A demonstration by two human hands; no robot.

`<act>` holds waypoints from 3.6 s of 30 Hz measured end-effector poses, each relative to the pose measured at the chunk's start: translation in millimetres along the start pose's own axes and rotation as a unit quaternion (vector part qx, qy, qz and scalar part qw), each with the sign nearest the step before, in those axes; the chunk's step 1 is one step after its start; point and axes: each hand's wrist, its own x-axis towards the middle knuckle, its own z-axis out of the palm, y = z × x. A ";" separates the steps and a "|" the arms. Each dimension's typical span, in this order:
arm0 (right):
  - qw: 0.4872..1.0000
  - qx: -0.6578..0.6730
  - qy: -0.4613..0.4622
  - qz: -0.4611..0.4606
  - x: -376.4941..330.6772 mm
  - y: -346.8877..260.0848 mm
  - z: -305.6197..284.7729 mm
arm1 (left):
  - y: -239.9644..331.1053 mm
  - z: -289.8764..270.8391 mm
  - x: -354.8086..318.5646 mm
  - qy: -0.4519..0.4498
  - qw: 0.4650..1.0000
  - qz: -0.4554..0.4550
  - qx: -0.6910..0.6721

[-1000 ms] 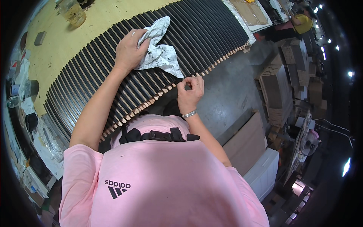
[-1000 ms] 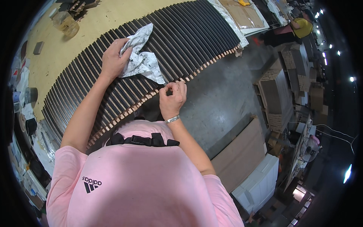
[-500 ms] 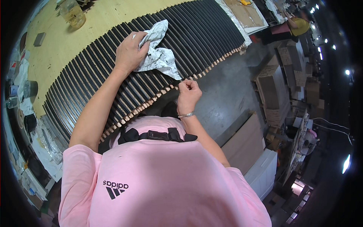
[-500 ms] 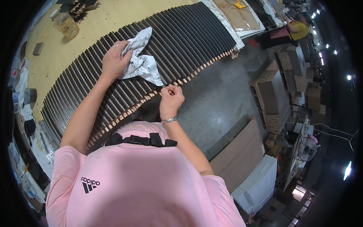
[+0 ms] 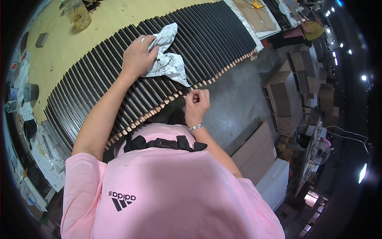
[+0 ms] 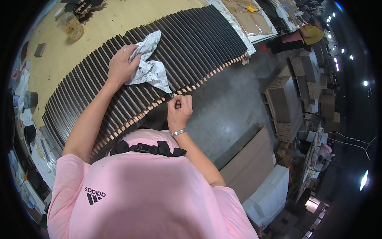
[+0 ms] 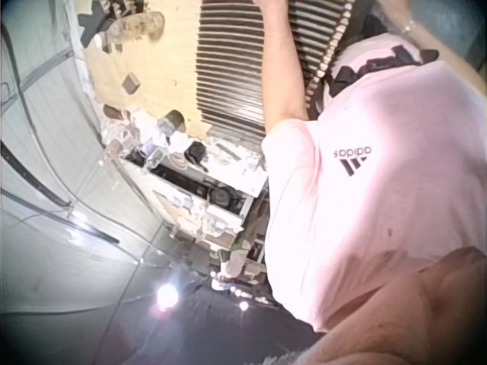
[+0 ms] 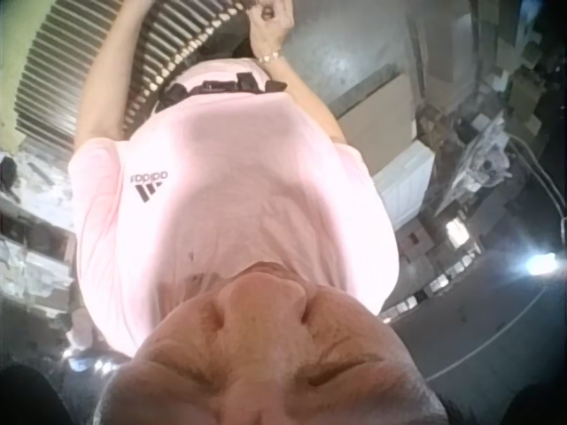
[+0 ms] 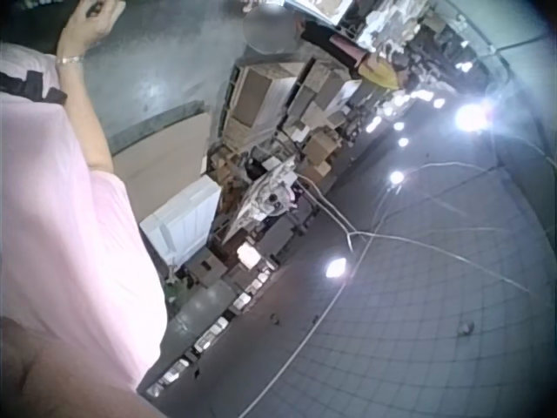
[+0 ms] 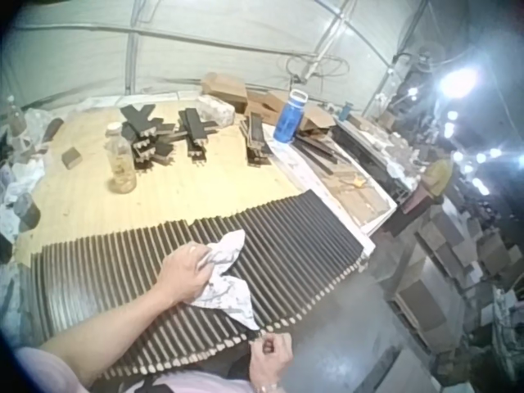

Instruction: The person wipes a series of connected wooden slats with a cloth. They apply liquid from a bottle to the cloth and rub it over the surface of the slats, moving across the entire mat.

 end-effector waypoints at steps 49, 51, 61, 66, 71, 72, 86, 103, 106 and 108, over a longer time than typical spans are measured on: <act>0.998 -0.039 -0.034 0.020 6.5 -8.9 -7.3 | 7.5 -5.2 -2.8 -0.027 0.994 0.106 -0.007; 0.999 -0.025 -0.039 0.010 7.6 -7.0 -7.7 | 7.6 -4.8 -2.5 -0.036 0.994 0.101 -0.002; 0.999 0.000 -0.031 -0.021 2.4 4.2 -11.5 | 26.4 9.8 3.2 -0.007 0.996 0.083 0.041; 0.999 0.003 -0.037 0.028 -1.8 9.5 -19.8 | 28.3 16.9 4.5 -0.055 0.993 0.092 0.057; 0.998 -0.048 -0.042 0.008 -0.5 0.6 -20.2 | 28.7 19.2 3.7 -0.023 0.989 0.112 0.095; 0.997 -0.057 -0.050 0.015 0.1 -1.0 -20.3 | 28.5 19.3 3.2 -0.028 0.989 0.109 0.093; 0.991 -0.109 -0.054 -0.060 3.3 0.6 -18.7 | 29.5 19.1 3.7 -0.054 0.990 0.105 0.083; 0.949 0.208 -0.036 0.233 0.7 -0.7 -9.9 | 28.6 20.1 2.9 -0.052 0.986 0.109 0.115; 0.996 0.026 -0.027 0.079 1.9 0.8 -12.8 | 30.0 20.0 3.1 -0.057 0.986 0.103 0.121; 0.997 -0.018 -0.017 -0.066 5.0 0.9 -14.7 | 30.6 19.8 3.4 -0.055 0.987 0.106 0.109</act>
